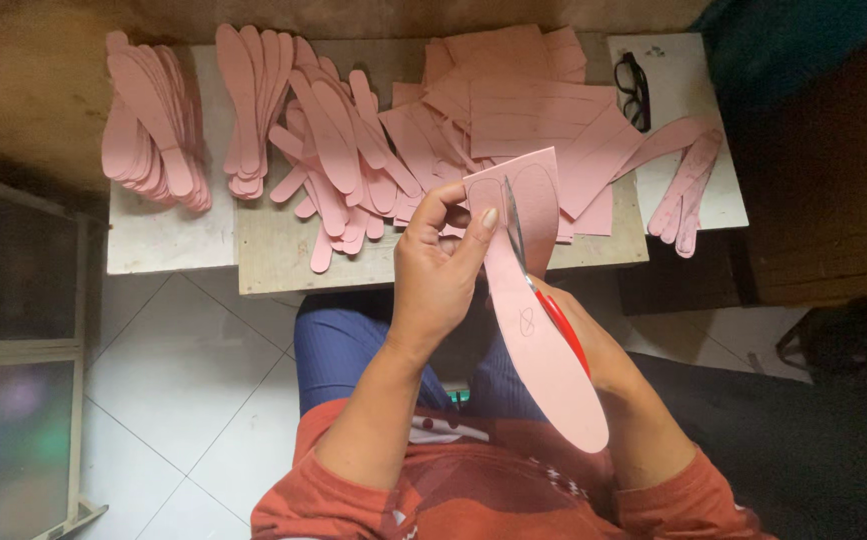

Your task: The person uses red-handled scissors to cut elongated oval shapes from pink paper sheets. They follow pencil outlines, trim edges, and place finished pieces on a table alongside many previously cut shapes.

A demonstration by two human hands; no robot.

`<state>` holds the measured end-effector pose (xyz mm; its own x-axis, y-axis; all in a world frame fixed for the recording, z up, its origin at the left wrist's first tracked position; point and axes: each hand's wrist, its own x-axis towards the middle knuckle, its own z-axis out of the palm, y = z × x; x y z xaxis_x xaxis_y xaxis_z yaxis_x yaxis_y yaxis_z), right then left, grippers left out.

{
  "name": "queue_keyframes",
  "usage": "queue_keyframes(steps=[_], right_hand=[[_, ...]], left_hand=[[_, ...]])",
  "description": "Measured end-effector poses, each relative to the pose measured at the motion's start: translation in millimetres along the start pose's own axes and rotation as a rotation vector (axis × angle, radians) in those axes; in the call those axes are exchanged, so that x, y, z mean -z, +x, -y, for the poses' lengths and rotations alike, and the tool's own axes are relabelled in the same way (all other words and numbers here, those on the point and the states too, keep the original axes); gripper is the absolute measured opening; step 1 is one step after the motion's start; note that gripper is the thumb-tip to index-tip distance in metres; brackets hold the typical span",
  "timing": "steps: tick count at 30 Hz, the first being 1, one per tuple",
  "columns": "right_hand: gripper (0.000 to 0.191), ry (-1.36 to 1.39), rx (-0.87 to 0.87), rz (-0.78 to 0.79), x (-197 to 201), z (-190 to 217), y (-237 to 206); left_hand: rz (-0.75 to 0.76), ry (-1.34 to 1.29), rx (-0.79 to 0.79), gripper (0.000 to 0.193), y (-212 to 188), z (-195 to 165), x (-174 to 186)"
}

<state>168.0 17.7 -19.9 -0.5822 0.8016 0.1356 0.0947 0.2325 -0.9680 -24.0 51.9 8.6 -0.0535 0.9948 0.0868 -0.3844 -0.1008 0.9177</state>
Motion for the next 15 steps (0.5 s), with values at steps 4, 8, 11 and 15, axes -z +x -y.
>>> queue_keyframes(steps=[4, 8, 11, 15], right_hand=[[0.047, -0.026, -0.032, -0.052, -5, 7, -2], [0.032, -0.051, -0.144, -0.130, -11, 14, 1], [0.029, -0.036, -0.226, -0.176, -14, 15, 8], [0.024, -0.065, -0.225, -0.241, -15, 11, 15]], left_hand=[[-0.008, 0.046, -0.013, 0.027, -3, 2, -1], [0.005, -0.042, -0.015, 0.027, 2, 4, -1], [-0.003, -0.032, -0.009, 0.027, 9, 6, 1], [-0.018, -0.014, -0.009, 0.027, 16, 12, 4]])
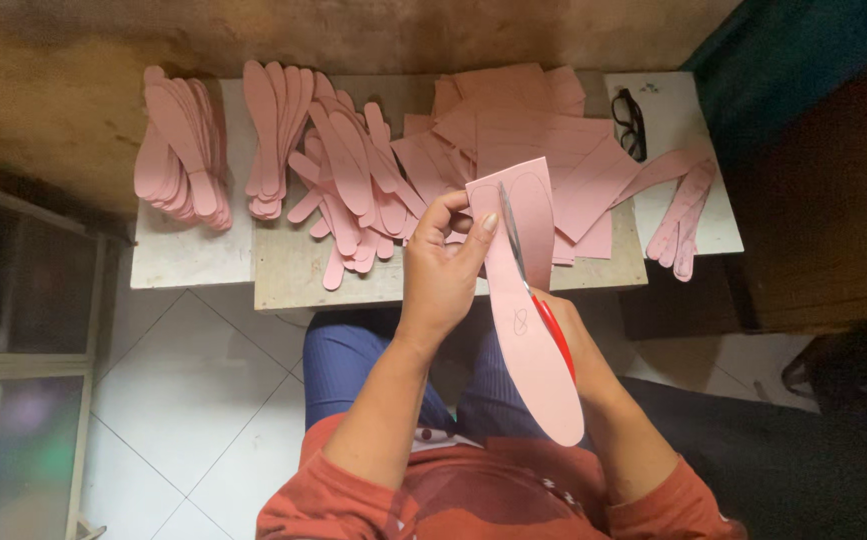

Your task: The person uses red-handled scissors to cut elongated oval shapes from pink paper sheets. They follow pencil outlines, trim edges, and place finished pieces on a table alongside many previously cut shapes.

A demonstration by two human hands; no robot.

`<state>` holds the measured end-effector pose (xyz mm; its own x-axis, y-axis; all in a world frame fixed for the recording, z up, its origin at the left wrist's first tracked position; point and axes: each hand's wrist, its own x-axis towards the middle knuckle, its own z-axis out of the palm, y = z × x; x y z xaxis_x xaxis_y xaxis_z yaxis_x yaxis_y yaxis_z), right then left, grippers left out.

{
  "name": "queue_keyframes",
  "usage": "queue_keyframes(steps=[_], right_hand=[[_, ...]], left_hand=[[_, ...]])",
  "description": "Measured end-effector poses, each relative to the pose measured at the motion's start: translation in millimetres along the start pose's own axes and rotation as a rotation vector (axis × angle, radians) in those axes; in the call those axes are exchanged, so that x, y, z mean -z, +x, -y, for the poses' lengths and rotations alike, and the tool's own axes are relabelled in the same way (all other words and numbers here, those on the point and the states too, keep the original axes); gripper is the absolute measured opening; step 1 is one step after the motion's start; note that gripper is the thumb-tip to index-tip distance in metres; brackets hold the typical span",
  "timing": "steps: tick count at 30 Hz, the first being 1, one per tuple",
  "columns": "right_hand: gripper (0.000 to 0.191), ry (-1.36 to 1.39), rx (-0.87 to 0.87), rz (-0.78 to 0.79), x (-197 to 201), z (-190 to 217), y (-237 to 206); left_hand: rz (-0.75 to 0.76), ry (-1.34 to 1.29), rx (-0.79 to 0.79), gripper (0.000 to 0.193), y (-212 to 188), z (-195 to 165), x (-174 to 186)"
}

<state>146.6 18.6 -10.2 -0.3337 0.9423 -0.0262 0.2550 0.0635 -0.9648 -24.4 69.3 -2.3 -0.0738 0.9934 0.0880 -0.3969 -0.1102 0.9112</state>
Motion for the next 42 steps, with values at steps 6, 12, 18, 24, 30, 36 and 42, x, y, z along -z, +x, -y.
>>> queue_keyframes(steps=[6, 12, 18, 24, 30, 36, 42], right_hand=[[0.022, -0.133, 0.064, -0.004, 4, -7, 9], [0.034, -0.128, 0.099, 0.034, 14, -12, 25], [0.045, -0.179, 0.230, 0.045, 28, -21, 32], [0.033, -0.141, 0.108, 0.006, 27, -21, 34], [0.025, -0.297, -0.042, -0.072, 28, -17, 42], [0.030, -0.255, -0.042, -0.047, 39, -23, 57], [0.038, -0.192, 0.114, -0.019, 45, -26, 71]], left_hand=[[-0.070, 0.091, -0.042, 0.018, 16, 6, 1], [-0.011, 0.226, 0.009, 0.018, 19, 5, -8], [-0.022, 0.305, 0.019, 0.020, 18, 6, -15], [0.000, 0.290, 0.025, 0.018, 24, 12, -13], [0.029, 0.131, 0.124, 0.016, 41, 21, -14], [0.081, 0.331, 0.111, 0.016, 56, 23, -18], [0.085, 0.306, 0.167, 0.017, 68, 22, -18]])
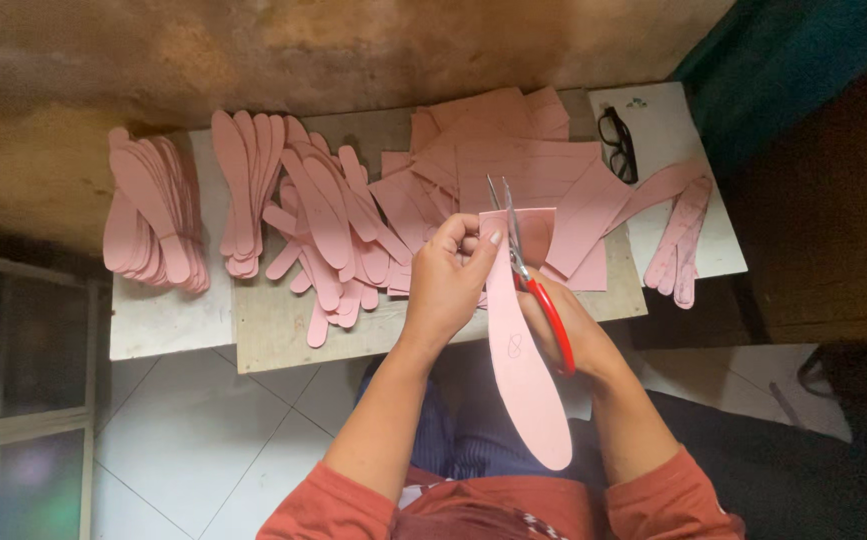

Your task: The person uses red-handled scissors to cut elongated oval shapes from pink paper sheets. They follow pencil outlines, trim edges, and place finished pieces on a table alongside many previously cut shapes.

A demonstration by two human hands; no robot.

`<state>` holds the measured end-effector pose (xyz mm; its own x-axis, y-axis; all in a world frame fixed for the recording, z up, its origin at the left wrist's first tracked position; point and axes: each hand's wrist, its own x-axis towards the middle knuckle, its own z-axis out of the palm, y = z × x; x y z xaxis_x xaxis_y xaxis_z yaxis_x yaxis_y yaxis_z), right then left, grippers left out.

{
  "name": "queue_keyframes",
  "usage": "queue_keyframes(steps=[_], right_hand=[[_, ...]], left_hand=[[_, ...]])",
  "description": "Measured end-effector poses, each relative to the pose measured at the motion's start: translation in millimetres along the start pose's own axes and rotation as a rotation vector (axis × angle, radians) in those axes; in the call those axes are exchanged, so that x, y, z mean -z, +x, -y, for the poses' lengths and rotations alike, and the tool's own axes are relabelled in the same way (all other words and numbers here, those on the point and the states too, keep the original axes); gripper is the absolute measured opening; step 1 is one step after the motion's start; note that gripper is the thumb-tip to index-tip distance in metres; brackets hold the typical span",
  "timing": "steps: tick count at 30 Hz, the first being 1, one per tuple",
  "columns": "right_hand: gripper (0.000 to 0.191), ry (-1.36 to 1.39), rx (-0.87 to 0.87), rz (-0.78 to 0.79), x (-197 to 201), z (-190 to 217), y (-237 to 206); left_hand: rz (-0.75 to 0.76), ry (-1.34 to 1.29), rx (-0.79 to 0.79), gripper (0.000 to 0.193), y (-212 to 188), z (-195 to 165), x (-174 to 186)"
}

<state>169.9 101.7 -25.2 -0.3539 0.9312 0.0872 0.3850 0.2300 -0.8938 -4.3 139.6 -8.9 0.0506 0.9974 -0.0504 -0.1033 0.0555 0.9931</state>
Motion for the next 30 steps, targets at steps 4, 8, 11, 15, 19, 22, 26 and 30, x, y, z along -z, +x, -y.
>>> queue_keyframes(steps=[4, 8, 11, 15, 19, 22, 26, 30], right_hand=[[0.034, 0.057, -0.116, 0.004, 0, 6, 3], [0.023, 0.086, -0.175, -0.013, 0, 13, 6], [0.024, 0.208, -0.378, 0.022, 1, 16, 6], [0.020, 0.226, -0.397, 0.060, 2, 7, 5], [0.029, 0.287, -0.251, 0.120, 0, -12, 8], [0.034, 0.279, -0.182, 0.096, -1, -22, 4], [0.042, 0.035, -0.102, 0.081, 5, -22, 0], [0.043, 0.118, -0.093, 0.098, 11, -10, 1]], left_hand=[[0.021, 0.004, -0.025, 0.018, 4, -1, 4], [0.046, -0.055, -0.012, 0.020, 5, -3, 6], [0.058, -0.038, -0.002, 0.021, 7, -7, 13], [0.103, 0.017, -0.003, 0.022, 6, -14, 24], [0.151, 0.061, 0.036, 0.022, 5, -24, 27], [0.176, 0.033, 0.095, 0.023, 3, -32, 26], [0.174, 0.124, 0.036, 0.025, 2, -40, 27], [0.183, 0.205, -0.028, 0.026, 3, -48, 26]])
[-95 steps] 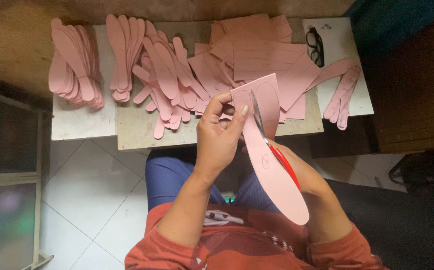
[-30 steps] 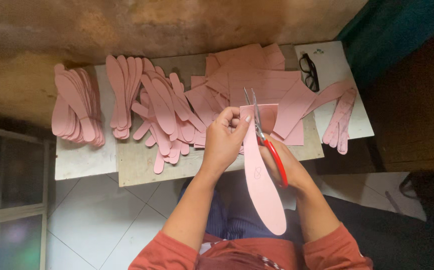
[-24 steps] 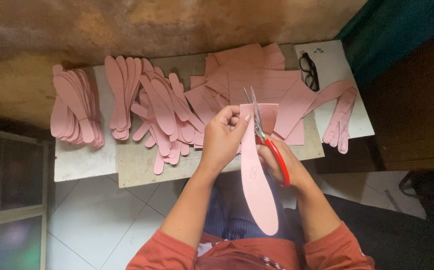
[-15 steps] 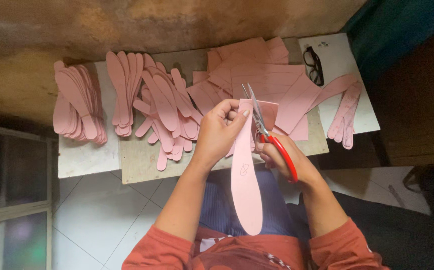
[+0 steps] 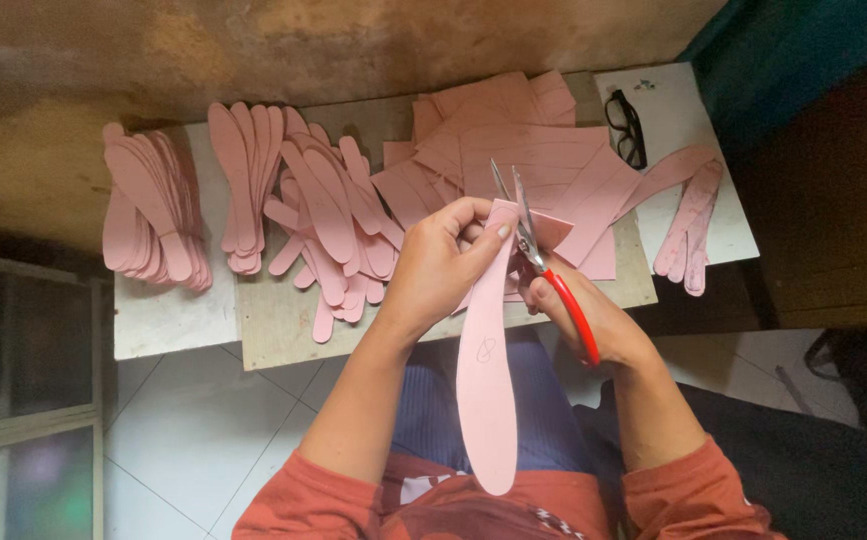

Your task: The person uses red-handled scissors to cut elongated oval shapes from pink paper sheets. They follow pencil outlines, trim edges, and place finished pieces on a table alongside many previously cut shapes.

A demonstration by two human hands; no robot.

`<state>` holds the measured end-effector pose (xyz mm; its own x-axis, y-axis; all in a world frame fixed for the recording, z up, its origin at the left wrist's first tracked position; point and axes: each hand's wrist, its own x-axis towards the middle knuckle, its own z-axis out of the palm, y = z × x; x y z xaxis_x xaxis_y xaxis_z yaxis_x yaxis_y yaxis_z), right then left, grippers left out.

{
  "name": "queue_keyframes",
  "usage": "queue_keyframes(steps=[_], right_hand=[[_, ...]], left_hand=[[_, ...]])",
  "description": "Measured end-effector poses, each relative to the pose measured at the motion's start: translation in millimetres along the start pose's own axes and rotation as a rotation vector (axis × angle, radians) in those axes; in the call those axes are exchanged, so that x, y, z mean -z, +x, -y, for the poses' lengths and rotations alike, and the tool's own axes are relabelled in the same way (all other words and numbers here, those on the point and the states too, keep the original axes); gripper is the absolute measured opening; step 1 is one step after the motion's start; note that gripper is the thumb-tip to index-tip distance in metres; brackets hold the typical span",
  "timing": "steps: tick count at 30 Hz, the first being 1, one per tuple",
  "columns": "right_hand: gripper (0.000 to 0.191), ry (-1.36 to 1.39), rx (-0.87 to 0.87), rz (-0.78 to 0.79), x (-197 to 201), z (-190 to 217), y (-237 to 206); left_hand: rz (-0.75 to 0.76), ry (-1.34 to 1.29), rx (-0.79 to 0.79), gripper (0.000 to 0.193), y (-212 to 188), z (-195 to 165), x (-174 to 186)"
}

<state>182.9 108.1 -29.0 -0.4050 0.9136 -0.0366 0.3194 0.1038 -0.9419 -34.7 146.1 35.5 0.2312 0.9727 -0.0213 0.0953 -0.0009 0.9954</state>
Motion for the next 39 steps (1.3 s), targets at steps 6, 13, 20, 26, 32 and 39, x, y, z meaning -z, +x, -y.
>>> queue_keyframes(steps=[6, 13, 20, 26, 32, 39], right_hand=[[0.054, 0.022, 0.070, -0.028, -3, 18, -5], [0.056, -0.045, 0.086, -0.001, 1, 24, -8], [0.064, 0.307, 0.001, 0.005, -11, 19, -7], [0.076, 0.656, 0.021, -0.236, -58, -10, 13], [0.076, 0.610, -0.101, -0.186, -67, -26, 5], [0.081, 0.614, -0.103, -0.181, -61, -24, -5]], left_hand=[[0.066, 0.051, -0.012, 0.028, 2, -14, 5], [0.108, 0.150, -0.031, 0.028, 4, -20, 14], [0.237, -0.253, 0.042, 0.030, 22, 8, 18], [0.113, -0.585, 0.073, 0.030, 3, 55, -33], [-0.351, -0.557, -0.131, 0.036, 4, 66, -68], [-0.395, -0.398, 0.093, 0.034, -13, 56, -70]])
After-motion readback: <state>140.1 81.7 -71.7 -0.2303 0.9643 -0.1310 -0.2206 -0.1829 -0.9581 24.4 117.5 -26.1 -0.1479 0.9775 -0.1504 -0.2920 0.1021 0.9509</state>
